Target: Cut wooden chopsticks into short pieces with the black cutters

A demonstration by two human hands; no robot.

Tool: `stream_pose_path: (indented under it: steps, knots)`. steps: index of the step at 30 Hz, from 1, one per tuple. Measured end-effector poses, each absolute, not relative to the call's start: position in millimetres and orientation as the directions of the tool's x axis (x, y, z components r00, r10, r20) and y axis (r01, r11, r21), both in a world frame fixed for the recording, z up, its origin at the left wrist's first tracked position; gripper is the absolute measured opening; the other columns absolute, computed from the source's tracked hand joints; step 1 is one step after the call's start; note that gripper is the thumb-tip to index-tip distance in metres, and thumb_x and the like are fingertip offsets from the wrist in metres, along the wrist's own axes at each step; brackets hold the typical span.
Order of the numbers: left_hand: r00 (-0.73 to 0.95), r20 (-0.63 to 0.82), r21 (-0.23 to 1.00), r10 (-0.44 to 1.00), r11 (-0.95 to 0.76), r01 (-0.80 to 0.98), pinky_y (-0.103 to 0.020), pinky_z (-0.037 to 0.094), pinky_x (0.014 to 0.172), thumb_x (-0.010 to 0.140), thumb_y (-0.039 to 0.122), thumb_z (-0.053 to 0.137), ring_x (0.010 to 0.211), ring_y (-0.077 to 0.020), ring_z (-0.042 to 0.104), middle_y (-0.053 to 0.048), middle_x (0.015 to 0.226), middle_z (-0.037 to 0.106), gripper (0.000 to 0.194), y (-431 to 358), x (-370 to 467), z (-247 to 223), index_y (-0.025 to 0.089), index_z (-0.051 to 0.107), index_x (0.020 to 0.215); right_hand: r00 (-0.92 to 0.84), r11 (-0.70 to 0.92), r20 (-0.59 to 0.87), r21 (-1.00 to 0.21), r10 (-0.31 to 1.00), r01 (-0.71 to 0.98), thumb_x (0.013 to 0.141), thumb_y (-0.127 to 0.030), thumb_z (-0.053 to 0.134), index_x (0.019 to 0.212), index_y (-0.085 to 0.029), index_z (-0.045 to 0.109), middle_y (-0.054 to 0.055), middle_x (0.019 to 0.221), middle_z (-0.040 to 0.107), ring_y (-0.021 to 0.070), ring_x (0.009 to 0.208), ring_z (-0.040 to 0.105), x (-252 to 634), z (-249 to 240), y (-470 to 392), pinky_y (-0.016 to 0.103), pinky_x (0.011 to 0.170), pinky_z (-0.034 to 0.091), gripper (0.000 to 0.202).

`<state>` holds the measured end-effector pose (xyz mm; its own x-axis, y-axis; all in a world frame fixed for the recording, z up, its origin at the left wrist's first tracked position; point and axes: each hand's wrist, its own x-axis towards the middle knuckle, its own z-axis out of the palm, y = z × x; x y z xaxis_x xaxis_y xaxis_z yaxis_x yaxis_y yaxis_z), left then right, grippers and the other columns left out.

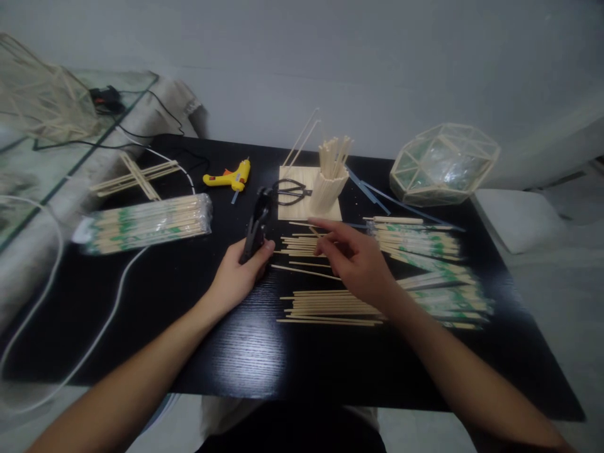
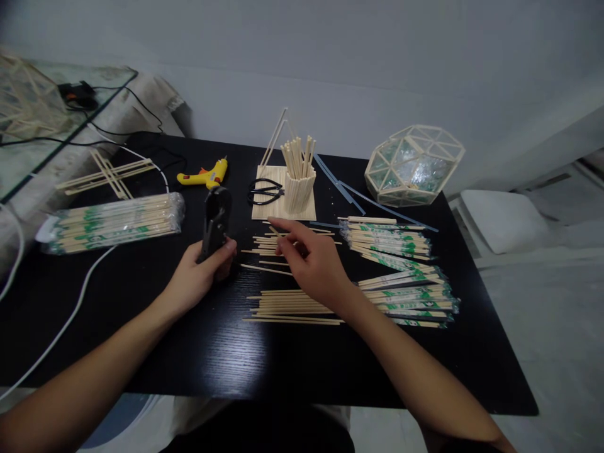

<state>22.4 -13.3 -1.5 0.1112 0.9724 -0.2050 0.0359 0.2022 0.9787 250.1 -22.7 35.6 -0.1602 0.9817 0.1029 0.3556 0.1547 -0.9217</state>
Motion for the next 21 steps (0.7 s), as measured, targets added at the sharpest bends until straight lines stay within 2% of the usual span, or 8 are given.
stream_pose_path:
  steps: [3,6,10,14,17,21]
  knots:
    - [0.122,-0.281,0.934,0.952,0.300,-0.195,-0.021,0.028,0.043,0.081,0.045,0.079,0.047,-0.0072,0.036,0.007,0.056,0.040,0.038,-11,25,1,0.019,0.053,0.073,-0.206,0.232,0.153,-0.863,0.967,0.448,0.100,-0.022,0.057,0.132,-0.023,0.070,0.000,0.083,0.074,0.0109,0.056,0.055,256,39,-19,0.024,0.057,0.044,0.034]
    - [0.102,-0.305,0.907,0.947,0.321,-0.272,-0.020,0.029,0.041,0.079,0.040,0.081,0.045,-0.0063,0.035,0.008,0.055,0.040,0.035,-9,27,5,0.018,0.055,0.074,-0.255,0.269,0.153,-0.808,0.955,0.524,0.100,-0.018,0.057,0.130,-0.021,0.067,0.002,0.087,0.077,0.0129,0.062,0.062,256,37,-17,0.026,0.065,0.047,0.032]
    - [0.080,-0.320,0.893,0.944,0.329,-0.307,-0.019,0.031,0.041,0.077,0.037,0.081,0.045,-0.0065,0.037,0.008,0.055,0.041,0.031,-8,27,7,0.018,0.057,0.080,-0.331,0.283,0.088,-0.742,0.940,0.608,0.099,-0.015,0.060,0.112,-0.016,0.068,0.007,0.097,0.079,0.0189,0.080,0.072,254,27,-17,0.030,0.075,0.050,0.016]
    - [0.071,-0.314,0.895,0.947,0.320,-0.310,-0.019,0.031,0.041,0.076,0.036,0.082,0.045,-0.0063,0.037,0.008,0.055,0.042,0.031,-8,28,6,0.018,0.058,0.082,-0.432,0.398,0.114,-0.643,0.895,0.654,0.096,-0.008,0.062,0.097,-0.017,0.071,0.008,0.095,0.076,0.0215,0.088,0.071,253,11,-15,0.033,0.081,0.050,0.012]
    - [0.079,-0.305,0.897,0.949,0.315,-0.311,-0.019,0.032,0.041,0.076,0.036,0.082,0.045,-0.0063,0.037,0.008,0.055,0.042,0.031,-8,28,5,0.018,0.058,0.082,-0.459,0.446,0.141,-0.593,0.877,0.670,0.096,-0.007,0.062,0.093,-0.016,0.072,0.009,0.095,0.073,0.0217,0.089,0.068,251,2,-13,0.034,0.083,0.050,0.013]
    - [0.076,-0.297,0.901,0.952,0.306,-0.307,-0.019,0.032,0.041,0.076,0.036,0.081,0.046,-0.0067,0.038,0.008,0.055,0.042,0.029,-8,28,4,0.018,0.058,0.083,-0.479,0.463,0.142,-0.586,0.866,0.665,0.098,-0.008,0.061,0.095,-0.015,0.070,0.009,0.094,0.073,0.0220,0.090,0.067,249,-6,-12,0.034,0.085,0.050,0.012]
